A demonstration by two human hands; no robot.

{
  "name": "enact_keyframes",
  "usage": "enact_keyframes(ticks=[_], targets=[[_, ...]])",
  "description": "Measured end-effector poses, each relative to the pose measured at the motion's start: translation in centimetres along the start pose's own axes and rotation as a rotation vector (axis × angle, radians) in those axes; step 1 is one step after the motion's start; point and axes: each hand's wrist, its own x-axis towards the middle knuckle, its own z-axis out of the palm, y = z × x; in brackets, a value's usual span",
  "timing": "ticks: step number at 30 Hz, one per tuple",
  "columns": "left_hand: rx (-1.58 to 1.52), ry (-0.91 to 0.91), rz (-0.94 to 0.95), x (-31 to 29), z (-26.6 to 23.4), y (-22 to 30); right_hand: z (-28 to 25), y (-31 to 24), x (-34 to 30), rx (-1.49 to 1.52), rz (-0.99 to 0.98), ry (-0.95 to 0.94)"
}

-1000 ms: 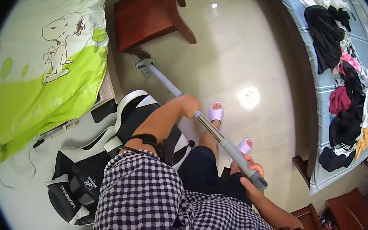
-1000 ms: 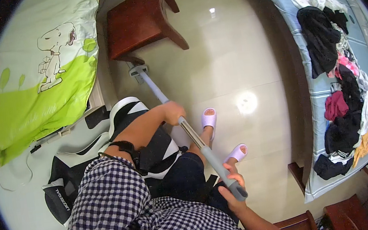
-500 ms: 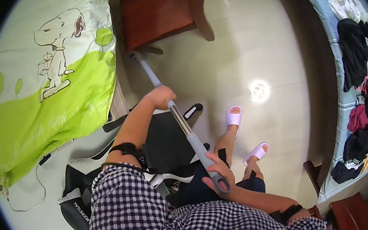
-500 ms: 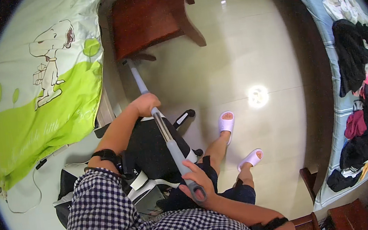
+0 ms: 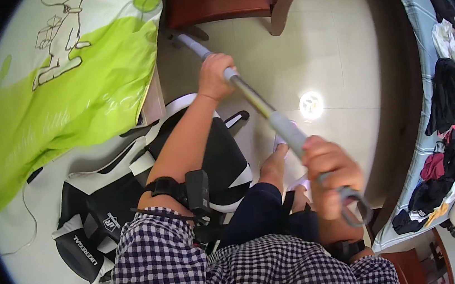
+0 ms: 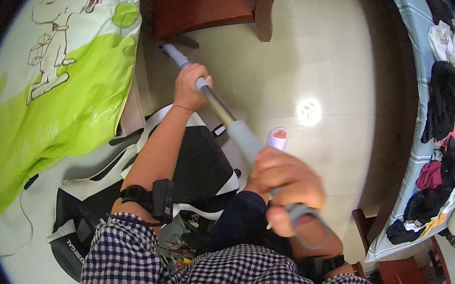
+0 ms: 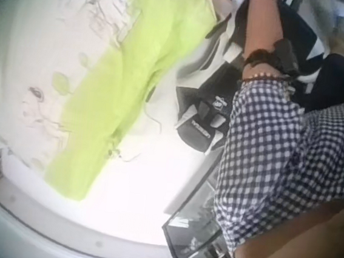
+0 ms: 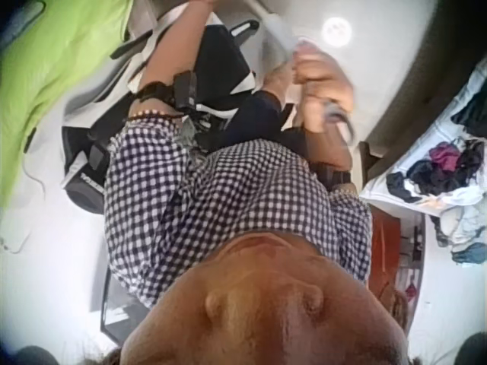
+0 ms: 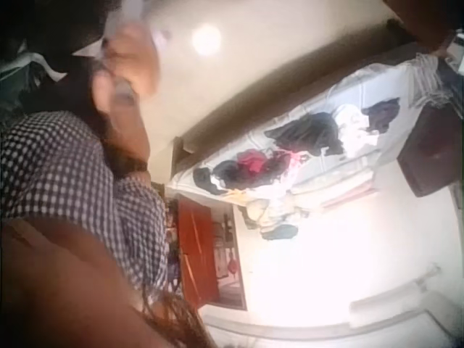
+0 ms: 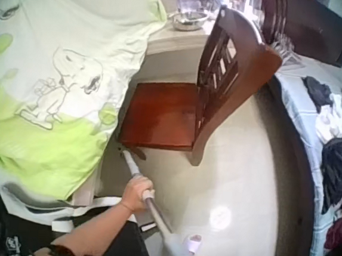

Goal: Mopping the floor in a bedroom and adjacent hallway using a flat mop.

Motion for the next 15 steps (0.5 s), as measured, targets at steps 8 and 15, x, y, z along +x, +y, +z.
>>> enact_keyframes(ticks=[8,15], targets=[[-0.019,0.486,-0.138,0.9,0.5,8.5,-1.9,-8.6,7.1,0.052,0.008,-0.328],[-0.087,0.567,-0.269,-0.4,-0.5,12.2,-1.1,-12.0,8.9,0.101,-0.048,-0.465]])
